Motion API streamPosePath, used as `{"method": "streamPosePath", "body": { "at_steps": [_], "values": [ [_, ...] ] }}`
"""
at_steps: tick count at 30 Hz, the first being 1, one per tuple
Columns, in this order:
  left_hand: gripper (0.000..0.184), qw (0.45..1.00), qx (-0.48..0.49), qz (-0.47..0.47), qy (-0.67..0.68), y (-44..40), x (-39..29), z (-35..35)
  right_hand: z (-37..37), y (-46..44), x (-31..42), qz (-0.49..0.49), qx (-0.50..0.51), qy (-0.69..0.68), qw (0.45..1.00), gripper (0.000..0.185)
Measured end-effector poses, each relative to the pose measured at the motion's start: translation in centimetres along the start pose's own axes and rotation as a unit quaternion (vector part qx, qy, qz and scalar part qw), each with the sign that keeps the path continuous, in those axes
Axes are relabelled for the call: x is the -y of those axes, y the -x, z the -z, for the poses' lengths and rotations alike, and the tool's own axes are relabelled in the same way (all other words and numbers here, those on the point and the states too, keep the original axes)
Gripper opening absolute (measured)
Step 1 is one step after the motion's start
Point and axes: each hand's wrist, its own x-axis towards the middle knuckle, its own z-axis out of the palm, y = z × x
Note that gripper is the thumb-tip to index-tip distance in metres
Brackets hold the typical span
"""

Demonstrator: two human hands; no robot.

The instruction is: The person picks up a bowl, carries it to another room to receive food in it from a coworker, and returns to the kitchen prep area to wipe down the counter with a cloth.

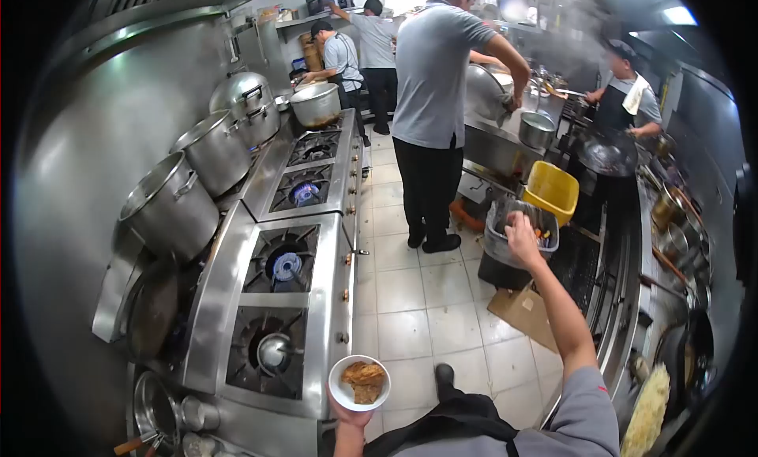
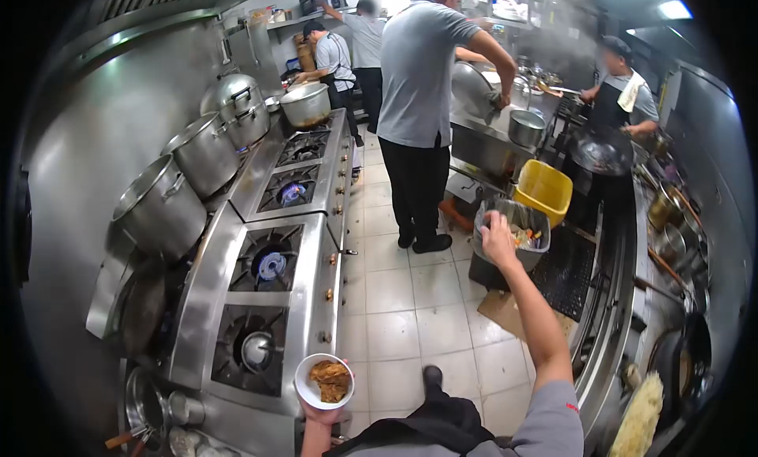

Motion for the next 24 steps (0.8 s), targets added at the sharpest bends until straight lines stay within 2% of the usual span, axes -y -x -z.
{"method": "streamPosePath", "body": {
  "at_steps": [1,3,4,5,7,9,13,14,18,19,20,21,24],
  "values": [
    [0.068,1.0,-0.003,-0.012,-0.029,-2.5,0.3,-0.2,-0.8,-3.9,-0.3,0.081,-0.024,0.018,0.996,0.03],
    [0.067,0.995,-0.02,-0.043,-0.084,-6.2,0.4,-0.2,-2.5,-11.6,1.6,0.1,-0.016,0.055,0.993,0.031],
    [0.068,0.993,-0.035,-0.059,-0.1,-7.9,0.0,-2.4,-3.8,-15.2,2.2,0.108,-0.014,0.06,0.992,0.032],
    [0.067,0.991,0.022,-0.078,-0.108,-9.9,0.5,-4.9,-5.7,-19.0,2.3,0.145,-0.025,0.038,0.988,0.032],
    [0.067,0.989,-0.027,-0.128,-0.067,-13.6,0.6,-5.6,-9.2,-26.0,3.8,0.162,-0.021,0.045,0.986,0.033],
    [0.067,0.987,-0.039,-0.142,-0.059,-17.3,-0.4,-5.0,-12.9,-32.9,5.1,0.17,-0.035,0.09,0.981,0.033],
    [0.066,0.983,-0.071,-0.154,0.078,-24.4,-1.5,-7.9,-19.6,-44.3,7.8,0.169,-0.007,0.182,0.969,0.031],
    [0.066,0.983,-0.061,-0.169,0.031,-26.6,-2.1,-7.7,-21.4,-46.6,7.8,0.191,-0.023,0.182,0.964,0.031],
    [0.065,0.982,-0.07,-0.165,0.066,-35.5,-4.9,-8.5,-28.5,-52.6,4.7,0.223,-0.076,0.167,0.957,0.03],
    [0.066,0.984,-0.05,-0.172,-0.006,-38.4,-5.9,-9.0,-29.5,-54.6,4.5,0.229,-0.099,0.16,0.955,0.03],
    [0.066,0.982,-0.062,-0.174,0.033,-40.5,-6.7,-9.7,-30.1,-55.3,4.2,0.237,-0.111,0.166,0.951,0.03],
    [0.066,0.978,-0.074,-0.179,0.075,-42.9,-7.4,-11.3,-30.1,-55.4,4.6,0.22,-0.118,0.16,0.955,0.03],
    [0.07,0.982,-0.038,-0.185,-0.003,-49.9,-9.9,-12.4,-30.7,-56.0,6.1,0.156,-0.139,0.138,0.968,0.031]
  ]
}}
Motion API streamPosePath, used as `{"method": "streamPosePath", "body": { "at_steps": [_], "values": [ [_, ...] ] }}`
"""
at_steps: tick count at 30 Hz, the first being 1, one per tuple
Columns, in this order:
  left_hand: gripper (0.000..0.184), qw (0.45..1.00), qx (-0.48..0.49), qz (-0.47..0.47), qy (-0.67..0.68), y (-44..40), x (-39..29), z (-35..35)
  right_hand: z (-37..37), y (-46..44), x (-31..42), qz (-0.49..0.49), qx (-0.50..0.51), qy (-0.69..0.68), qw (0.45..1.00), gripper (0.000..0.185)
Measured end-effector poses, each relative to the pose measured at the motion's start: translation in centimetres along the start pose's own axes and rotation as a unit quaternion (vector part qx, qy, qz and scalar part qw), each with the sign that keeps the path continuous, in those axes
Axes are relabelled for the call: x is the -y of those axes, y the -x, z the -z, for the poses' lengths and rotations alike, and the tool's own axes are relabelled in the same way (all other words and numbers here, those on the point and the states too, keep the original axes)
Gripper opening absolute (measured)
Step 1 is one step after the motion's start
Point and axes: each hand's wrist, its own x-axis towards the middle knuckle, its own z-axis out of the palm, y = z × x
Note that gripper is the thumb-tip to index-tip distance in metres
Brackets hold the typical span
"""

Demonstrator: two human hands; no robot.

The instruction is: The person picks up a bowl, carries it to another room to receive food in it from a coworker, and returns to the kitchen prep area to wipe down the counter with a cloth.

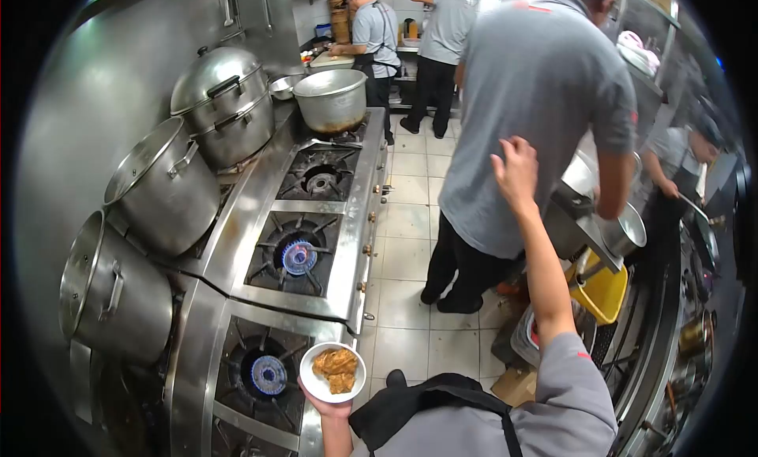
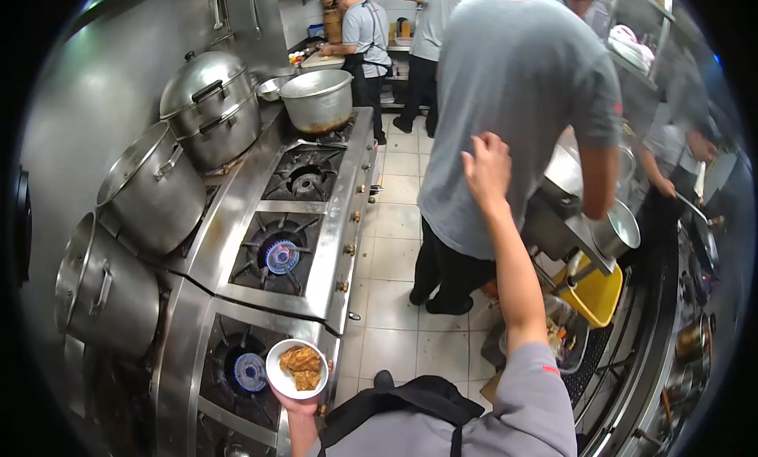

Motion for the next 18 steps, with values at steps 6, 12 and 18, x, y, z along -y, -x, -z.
{"method": "streamPosePath", "body": {
  "at_steps": [6,12,18],
  "values": [
    [0.075,0.998,0.001,0.016,-0.065,-12.0,1.2,-2.9,-7.0,0.0,1.6,-0.151,0.141,-0.291,0.934,0.04],
    [0.061,0.993,-0.015,0.046,-0.103,-23.5,5.3,-7.0,-18.8,0.6,-0.7,-0.164,0.228,-0.328,0.902,0.048],
    [0.057,0.989,-0.046,0.066,-0.124,-36.6,11.4,-11.3,-28.0,-1.0,-4.0,-0.145,0.319,-0.211,0.912,0.047]
  ]
}}
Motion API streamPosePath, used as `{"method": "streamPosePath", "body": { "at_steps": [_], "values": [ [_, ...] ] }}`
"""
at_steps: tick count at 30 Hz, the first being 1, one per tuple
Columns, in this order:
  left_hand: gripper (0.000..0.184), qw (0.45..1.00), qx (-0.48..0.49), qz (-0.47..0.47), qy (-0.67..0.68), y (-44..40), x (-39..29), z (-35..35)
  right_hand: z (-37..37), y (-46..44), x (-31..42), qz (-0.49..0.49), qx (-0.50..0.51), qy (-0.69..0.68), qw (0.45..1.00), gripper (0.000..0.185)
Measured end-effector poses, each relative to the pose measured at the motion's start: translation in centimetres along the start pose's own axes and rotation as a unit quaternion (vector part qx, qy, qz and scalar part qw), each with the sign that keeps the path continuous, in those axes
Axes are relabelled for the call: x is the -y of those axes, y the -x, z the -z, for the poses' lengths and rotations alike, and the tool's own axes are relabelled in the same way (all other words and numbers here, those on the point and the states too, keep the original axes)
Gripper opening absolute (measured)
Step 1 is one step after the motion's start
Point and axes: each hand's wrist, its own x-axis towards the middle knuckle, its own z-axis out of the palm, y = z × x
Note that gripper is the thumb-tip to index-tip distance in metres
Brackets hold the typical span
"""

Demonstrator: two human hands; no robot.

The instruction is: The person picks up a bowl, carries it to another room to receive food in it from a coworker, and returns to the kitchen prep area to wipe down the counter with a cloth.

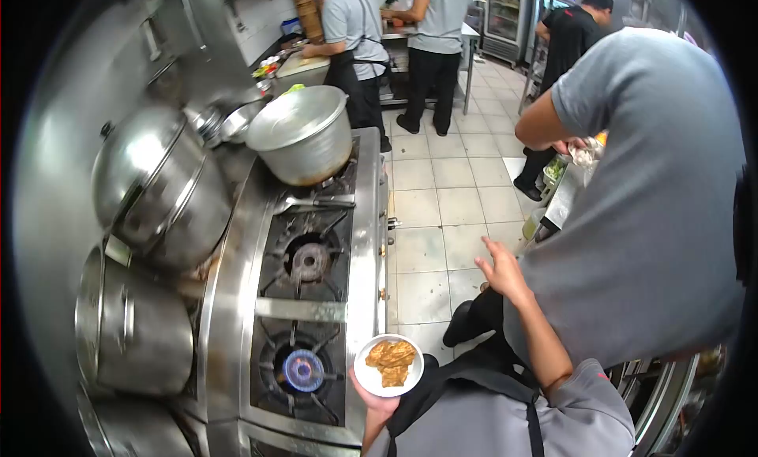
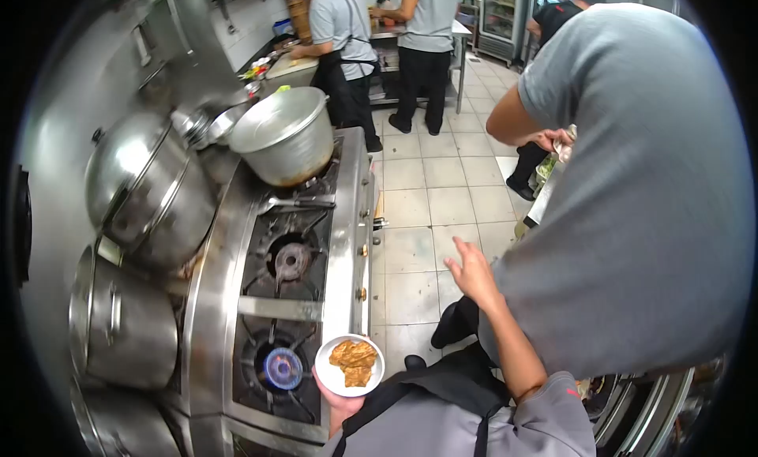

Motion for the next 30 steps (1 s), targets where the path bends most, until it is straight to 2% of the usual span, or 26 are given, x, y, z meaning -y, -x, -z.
{"method": "streamPosePath", "body": {
  "at_steps": [1,3,4,5,6,7,12,21,24,27,28,30],
  "values": [
    [0.056,1.0,-0.013,-0.009,-0.016,-2.1,0.3,-1.7,-0.4,-0.8,-0.5,0.036,0.015,0.066,0.997,0.047],
    [0.055,0.999,-0.025,-0.001,-0.045,-6.0,1.2,-3.8,-0.3,-2.2,-0.7,-0.002,0.146,0.061,0.987,0.047],
    [0.056,0.999,0.02,0.001,-0.046,-7.9,1.5,-5.3,-0.1,-3.1,-1.2,-0.023,0.212,0.057,0.975,0.047],
    [0.057,0.997,0.066,0.004,-0.043,-10.0,1.9,-7.2,-0.1,-3.5,-1.9,-0.038,0.232,0.055,0.97,0.045],
    [0.059,0.996,0.038,0.073,-0.034,-13.0,2.3,-8.3,0.1,-4.2,-2.3,-0.075,0.252,0.06,0.963,0.047],
    [0.06,0.99,0.093,0.094,-0.051,-15.3,2.5,-10.3,0.0,-5.0,-2.7,-0.113,0.273,0.062,0.953,0.048],
    [0.06,0.968,0.132,0.209,-0.036,-29.2,4.2,-16.9,-2.6,-9.9,-4.9,-0.238,0.391,0.036,0.888,0.05],
    [0.061,0.926,0.191,0.317,-0.072,-52.8,5.1,-28.0,-6.6,-29.3,-7.9,-0.334,0.326,0.0,0.884,0.053],
    [0.062,0.915,0.197,0.34,-0.091,-60.0,6.9,-31.3,-8.5,-34.6,-10.4,-0.348,0.27,0.001,0.898,0.046],
    [0.063,0.9,0.255,0.336,-0.109,-69.6,9.0,-36.9,-19.3,-46.8,-24.0,-0.433,0.299,0.064,0.848,0.028],
    [0.063,0.894,0.277,0.332,-0.115,-72.3,9.9,-38.7,-19.6,-48.0,-25.5,-0.47,0.262,0.033,0.843,0.028],
    [0.064,0.888,0.307,0.32,-0.118,-76.4,11.9,-41.6,-19.9,-51.0,-28.8,-0.492,0.274,0.044,0.825,0.028]
  ]
}}
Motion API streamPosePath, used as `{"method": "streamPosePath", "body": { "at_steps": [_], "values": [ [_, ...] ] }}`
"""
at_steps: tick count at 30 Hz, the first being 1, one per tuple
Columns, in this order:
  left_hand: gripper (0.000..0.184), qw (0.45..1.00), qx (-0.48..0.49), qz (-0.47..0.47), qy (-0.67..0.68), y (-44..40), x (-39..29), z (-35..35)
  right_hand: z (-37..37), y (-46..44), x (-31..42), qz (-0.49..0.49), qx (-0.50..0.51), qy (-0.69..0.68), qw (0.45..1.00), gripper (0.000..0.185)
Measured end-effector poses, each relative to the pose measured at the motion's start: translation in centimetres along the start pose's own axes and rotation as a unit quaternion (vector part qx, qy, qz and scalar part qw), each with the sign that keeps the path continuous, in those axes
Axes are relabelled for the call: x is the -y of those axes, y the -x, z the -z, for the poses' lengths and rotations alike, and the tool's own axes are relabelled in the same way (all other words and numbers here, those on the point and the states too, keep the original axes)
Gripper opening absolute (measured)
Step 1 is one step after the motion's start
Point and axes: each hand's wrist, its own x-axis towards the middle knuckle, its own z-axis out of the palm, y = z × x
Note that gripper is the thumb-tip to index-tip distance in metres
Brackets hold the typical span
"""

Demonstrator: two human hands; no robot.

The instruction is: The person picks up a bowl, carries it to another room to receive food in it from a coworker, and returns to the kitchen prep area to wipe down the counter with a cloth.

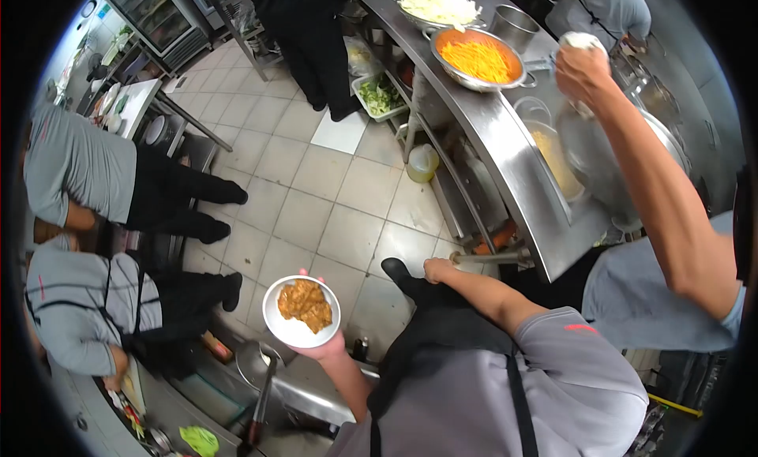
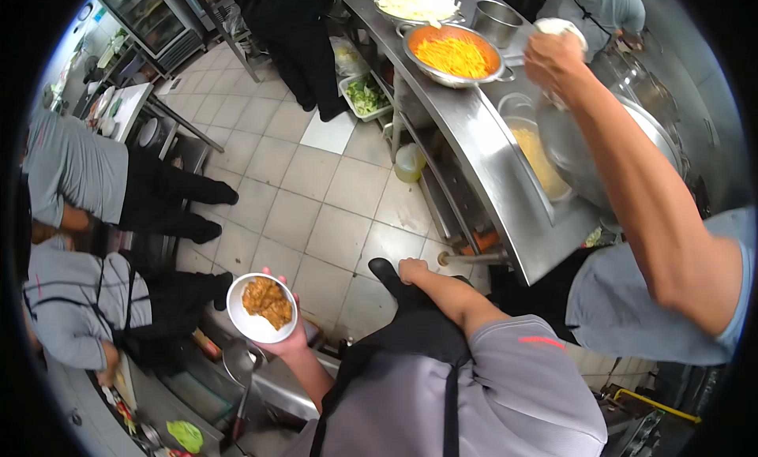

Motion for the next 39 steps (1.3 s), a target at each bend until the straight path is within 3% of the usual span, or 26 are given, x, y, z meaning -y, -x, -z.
{"method": "streamPosePath", "body": {
  "at_steps": [4,5,6,7,8,11,12,14,18,19,20,22,26,27,29,30,31,33,37,38,39],
  "values": [
    [0.065,0.998,-0.039,-0.052,-0.013,-1.9,-3.0,-1.6,5.6,1.1,-0.3,-0.05,0.024,-0.006,0.998,0.028],
    [0.065,0.996,-0.062,-0.061,-0.017,0.8,-8.6,-0.6,5.6,3.1,5.9,-0.069,0.032,-0.01,0.997,0.028],
    [0.064,0.992,-0.104,-0.064,-0.033,2.7,-11.4,-0.7,2.4,6.5,17.5,-0.054,0.027,-0.034,0.998,0.026],
    [0.063,0.986,-0.145,-0.065,-0.05,4.9,-14.1,-0.4,2.7,9.5,15.8,-0.032,0.047,0.016,0.998,0.026],
    [0.063,0.978,-0.187,-0.065,-0.066,6.9,-16.8,-0.3,3.1,5.9,16.6,-0.017,0.045,0.035,0.998,0.027],
    [0.062,0.955,-0.272,-0.096,0.061,-1.3,-13.5,2.5,7.3,-4.1,18.2,0.03,0.045,0.049,0.997,0.026],
    [0.06,0.975,-0.207,-0.083,0.011,-11.2,-14.5,1.2,16.2,-10.3,20.3,0.045,-0.014,0.04,0.998,0.028],
    [0.056,0.938,-0.229,-0.114,-0.233,-16.5,-14.2,2.0,20.0,-14.0,21.9,0.067,-0.041,0.025,0.997,0.034],
    [0.049,0.98,-0.185,-0.058,-0.039,-28.9,-18.4,3.4,30.6,-21.9,29.2,0.123,-0.095,0.057,0.986,0.036],
    [0.049,0.988,-0.152,-0.026,0.023,-32.5,-19.9,3.5,29.2,-23.4,24.3,0.152,-0.173,-0.024,0.973,0.029],
    [0.058,0.988,-0.155,-0.001,0.014,-35.6,-21.5,2.8,30.3,-25.3,23.9,0.152,-0.237,-0.068,0.957,0.021],
    [0.058,0.992,-0.105,0.034,0.056,-41.3,-23.7,2.4,33.4,-27.7,23.3,0.161,-0.33,-0.109,0.924,0.016],
    [0.053,0.991,-0.068,0.063,0.098,-51.5,-25.4,0.3,42.4,-31.1,22.8,0.128,-0.319,-0.186,0.92,0.009],
    [0.051,0.989,-0.072,0.066,0.11,-53.7,-25.5,-0.2,44.6,-32.3,23.1,0.113,-0.283,-0.196,0.932,0.014],
    [0.051,0.987,-0.051,0.078,0.133,-58.8,-25.0,0.2,49.1,-35.1,23.9,0.187,-0.221,-0.29,0.912,0.042],
    [0.051,0.995,-0.027,0.027,0.088,-60.9,-25.2,-0.6,51.2,-38.3,24.0,0.19,-0.174,-0.213,0.942,0.063],
    [0.051,0.999,-0.003,-0.025,0.042,-63.1,-25.2,-1.4,56.9,-35.9,28.3,0.245,-0.102,-0.295,0.918,0.061],
    [0.053,0.995,-0.057,-0.015,0.083,-67.2,-25.1,-0.7,64.1,-35.2,34.0,0.335,-0.038,-0.325,0.883,0.071],
    [0.057,0.99,-0.074,-0.034,0.115,-75.0,-28.9,-2.0,74.0,-35.7,44.4,0.535,0.03,-0.244,0.808,0.112],
    [0.059,0.99,-0.077,-0.042,0.115,-77.0,-30.1,-1.7,75.5,-36.1,47.1,0.555,0.03,-0.194,0.809,0.129],
    [0.062,0.989,-0.077,-0.049,0.112,-79.2,-31.4,-1.4,76.4,-37.3,49.3,0.563,0.015,-0.185,0.805,0.13]
  ]
}}
